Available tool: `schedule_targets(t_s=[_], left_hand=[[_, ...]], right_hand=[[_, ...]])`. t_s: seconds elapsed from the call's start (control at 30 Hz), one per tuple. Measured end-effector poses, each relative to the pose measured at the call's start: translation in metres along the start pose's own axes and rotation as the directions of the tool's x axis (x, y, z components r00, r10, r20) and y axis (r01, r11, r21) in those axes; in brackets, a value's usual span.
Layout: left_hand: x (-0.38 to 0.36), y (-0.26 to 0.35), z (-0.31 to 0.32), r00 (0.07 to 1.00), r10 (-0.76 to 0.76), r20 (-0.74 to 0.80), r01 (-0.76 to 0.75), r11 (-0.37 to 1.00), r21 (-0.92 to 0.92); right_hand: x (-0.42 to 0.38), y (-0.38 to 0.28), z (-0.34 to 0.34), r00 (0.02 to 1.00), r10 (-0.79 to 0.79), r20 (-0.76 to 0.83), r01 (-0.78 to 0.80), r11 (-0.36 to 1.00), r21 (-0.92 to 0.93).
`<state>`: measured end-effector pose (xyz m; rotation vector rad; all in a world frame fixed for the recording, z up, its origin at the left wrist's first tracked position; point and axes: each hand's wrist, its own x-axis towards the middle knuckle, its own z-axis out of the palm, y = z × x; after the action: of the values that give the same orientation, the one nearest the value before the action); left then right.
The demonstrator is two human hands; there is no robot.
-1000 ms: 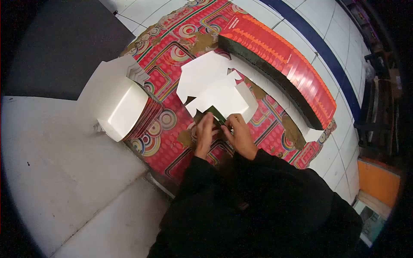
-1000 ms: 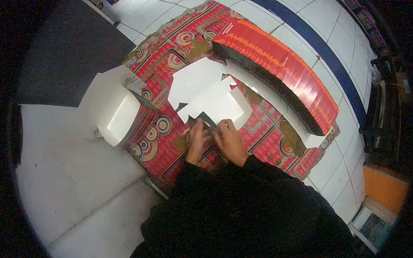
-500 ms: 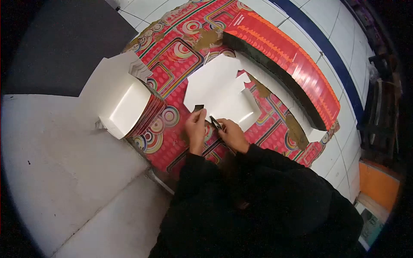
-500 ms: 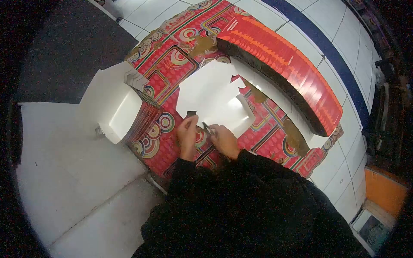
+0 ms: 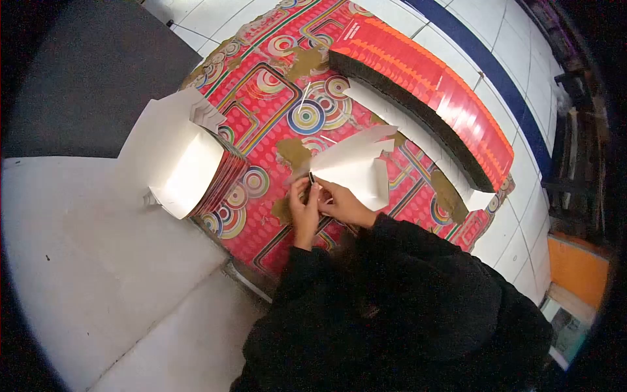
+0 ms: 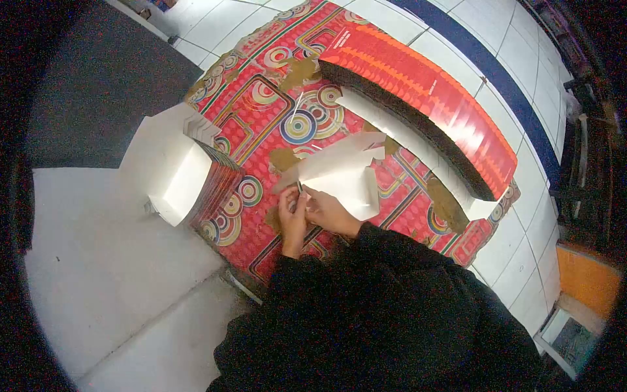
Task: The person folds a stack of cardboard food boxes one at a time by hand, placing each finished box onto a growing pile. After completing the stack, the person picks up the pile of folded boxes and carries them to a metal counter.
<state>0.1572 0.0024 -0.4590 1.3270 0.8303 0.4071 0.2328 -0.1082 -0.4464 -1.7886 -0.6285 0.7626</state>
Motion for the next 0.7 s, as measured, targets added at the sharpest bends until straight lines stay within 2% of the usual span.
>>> schedule_targets(t_s=[0.03,0.07,0.1,0.13,0.17,0.2,0.23,0.3,0.33,0.37,0.4,0.43,0.47,0.5,0.57,0.6,0.63,0.67,0.7], left_hand=[[0.005,0.005,-0.009,0.999,-0.025,0.043,0.024,0.999,0.026],[0.008,0.01,-0.015,1.0,-0.008,0.024,0.006,0.998,0.062],[0.009,0.021,-0.017,1.0,0.009,0.003,-0.009,0.995,0.096],[0.011,0.016,-0.02,0.997,0.078,-0.009,-0.078,0.997,0.007],[0.012,0.016,-0.025,0.997,0.076,-0.015,-0.076,0.997,0.007],[0.012,0.016,-0.03,0.998,0.05,-0.048,-0.042,0.987,0.152],[0.012,0.019,-0.03,0.996,0.03,-0.083,-0.004,0.957,0.29],[0.008,0.03,-0.023,0.989,0.073,-0.131,-0.025,0.94,0.341],[0.005,0.041,-0.019,0.94,0.323,-0.111,-0.185,0.754,0.63],[0.002,0.046,-0.015,0.844,0.536,-0.011,-0.28,0.458,0.844],[0.0,0.047,-0.01,0.845,0.535,-0.004,-0.286,0.457,0.842],[-0.001,0.047,-0.003,0.817,0.562,0.13,-0.408,0.405,0.818],[-0.002,0.047,0.005,0.771,0.581,0.259,-0.524,0.35,0.777],[-0.004,0.047,0.016,0.766,0.553,0.327,-0.591,0.404,0.698],[-0.01,0.058,0.04,0.774,0.441,0.454,-0.616,0.36,0.7],[-0.01,0.06,0.047,0.773,0.444,0.454,-0.618,0.361,0.698],[-0.01,0.061,0.054,0.755,0.446,0.48,-0.629,0.287,0.723],[-0.01,0.062,0.058,0.738,0.446,0.505,-0.636,0.211,0.742],[-0.007,0.059,0.057,0.738,0.449,0.504,-0.636,0.216,0.74]], right_hand=[[-0.001,-0.007,-0.007,0.996,0.036,0.082,-0.041,0.997,0.061],[-0.001,-0.009,-0.018,0.999,-0.032,0.029,0.032,0.999,0.014],[-0.001,-0.018,-0.035,0.999,-0.011,-0.034,0.009,0.998,-0.058],[-0.001,-0.039,-0.056,0.975,0.183,-0.125,-0.205,0.959,-0.198],[-0.003,-0.043,-0.072,0.942,0.182,-0.282,-0.259,0.929,-0.266],[-0.005,-0.041,-0.086,0.888,0.163,-0.43,-0.32,0.89,-0.324],[-0.006,-0.03,-0.096,0.891,0.161,-0.425,-0.317,0.89,-0.328],[-0.004,0.003,-0.107,0.845,-0.012,-0.534,-0.244,0.881,-0.406],[0.0,0.011,-0.109,0.845,-0.008,-0.535,-0.238,0.89,-0.39],[0.005,0.019,-0.112,0.842,-0.007,-0.54,-0.243,0.889,-0.389],[0.01,0.016,-0.113,0.876,0.022,-0.482,-0.187,0.936,-0.297],[0.012,0.013,-0.113,0.906,0.041,-0.421,-0.134,0.972,-0.195],[0.012,0.009,-0.111,0.896,0.168,-0.411,-0.174,0.984,0.024],[0.014,0.011,-0.111,0.893,0.169,-0.416,-0.174,0.984,0.025],[0.024,0.019,-0.113,0.898,0.158,-0.411,-0.2,0.978,-0.062],[0.029,0.019,-0.113,0.89,0.179,-0.419,-0.227,0.972,-0.068],[0.034,0.027,-0.114,0.89,0.176,-0.421,-0.226,0.971,-0.072],[0.039,0.036,-0.114,0.856,0.125,-0.501,-0.215,0.969,-0.125],[0.041,0.035,-0.114,0.816,0.071,-0.574,-0.21,0.961,-0.179]])
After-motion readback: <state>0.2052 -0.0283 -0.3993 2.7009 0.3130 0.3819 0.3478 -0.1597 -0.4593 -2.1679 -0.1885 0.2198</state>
